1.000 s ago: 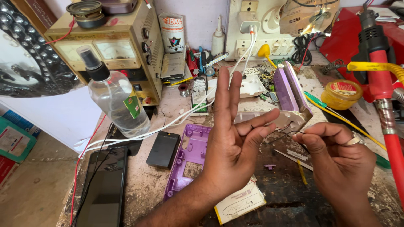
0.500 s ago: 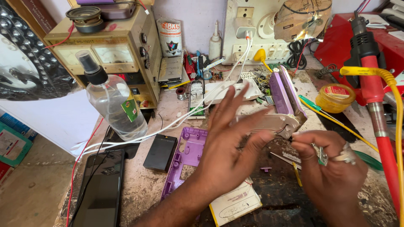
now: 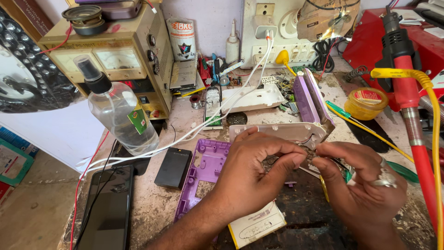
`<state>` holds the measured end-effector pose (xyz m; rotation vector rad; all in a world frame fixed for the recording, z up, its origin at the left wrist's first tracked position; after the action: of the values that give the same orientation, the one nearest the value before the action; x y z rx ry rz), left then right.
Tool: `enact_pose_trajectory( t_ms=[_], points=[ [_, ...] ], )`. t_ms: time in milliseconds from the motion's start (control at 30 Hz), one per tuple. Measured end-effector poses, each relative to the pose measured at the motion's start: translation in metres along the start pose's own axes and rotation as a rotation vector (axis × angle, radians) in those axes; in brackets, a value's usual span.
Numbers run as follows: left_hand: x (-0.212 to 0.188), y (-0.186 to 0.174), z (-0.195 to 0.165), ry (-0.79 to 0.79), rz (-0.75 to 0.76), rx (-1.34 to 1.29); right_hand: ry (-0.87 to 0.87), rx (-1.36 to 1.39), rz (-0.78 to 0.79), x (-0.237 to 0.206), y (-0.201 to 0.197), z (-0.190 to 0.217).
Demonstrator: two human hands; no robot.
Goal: The person removes a battery from a purple plastic device housing, strips and solders wires to the battery terminals, then solders wires to a small circuit board. The person uses a soldering iron, wire strippers, and tweezers to complete the connections.
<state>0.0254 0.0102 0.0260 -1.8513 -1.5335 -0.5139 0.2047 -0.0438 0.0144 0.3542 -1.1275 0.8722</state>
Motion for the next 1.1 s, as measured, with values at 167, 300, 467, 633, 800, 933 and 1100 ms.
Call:
enact_pose_trajectory(
  t_ms=[167,300,467,633,800,933,1100],
  points=[
    [0.001,0.000,-0.001,-0.009,-0.007,0.033,0.100,0.225,0.008,-0.008,0.003,-0.007],
    [0.000,0.002,-0.001,-0.018,0.014,0.049,0.098,0.225,0.003,-0.010,0.006,-0.010],
    [-0.001,0.003,-0.003,0.020,0.020,0.085,0.173,0.294,0.041,-0.012,0.005,-0.015],
    [-0.003,0.002,-0.007,0.092,-0.001,0.145,0.168,0.288,0.062,-0.014,0.006,-0.018],
    [-0.003,0.002,-0.015,0.226,-0.028,0.296,0.162,0.252,0.078,-0.016,0.006,-0.021],
    [-0.007,0.002,-0.023,0.319,-0.054,0.388,0.238,0.303,0.067,-0.017,0.009,-0.026],
    [-0.007,0.004,-0.024,0.354,-0.095,0.458,0.346,0.366,0.058,-0.017,0.011,-0.030]
  ],
)
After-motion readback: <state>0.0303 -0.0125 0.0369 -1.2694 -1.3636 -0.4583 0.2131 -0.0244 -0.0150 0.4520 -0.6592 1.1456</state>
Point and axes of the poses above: each hand's wrist, its own x-axis towards the middle knuckle, its own y-axis out of the palm, z = x × y, the point moved 6 cm from there along x, towards the middle knuckle, and after that the axes turned 10 degrees about -z, right-handed, at the moved point
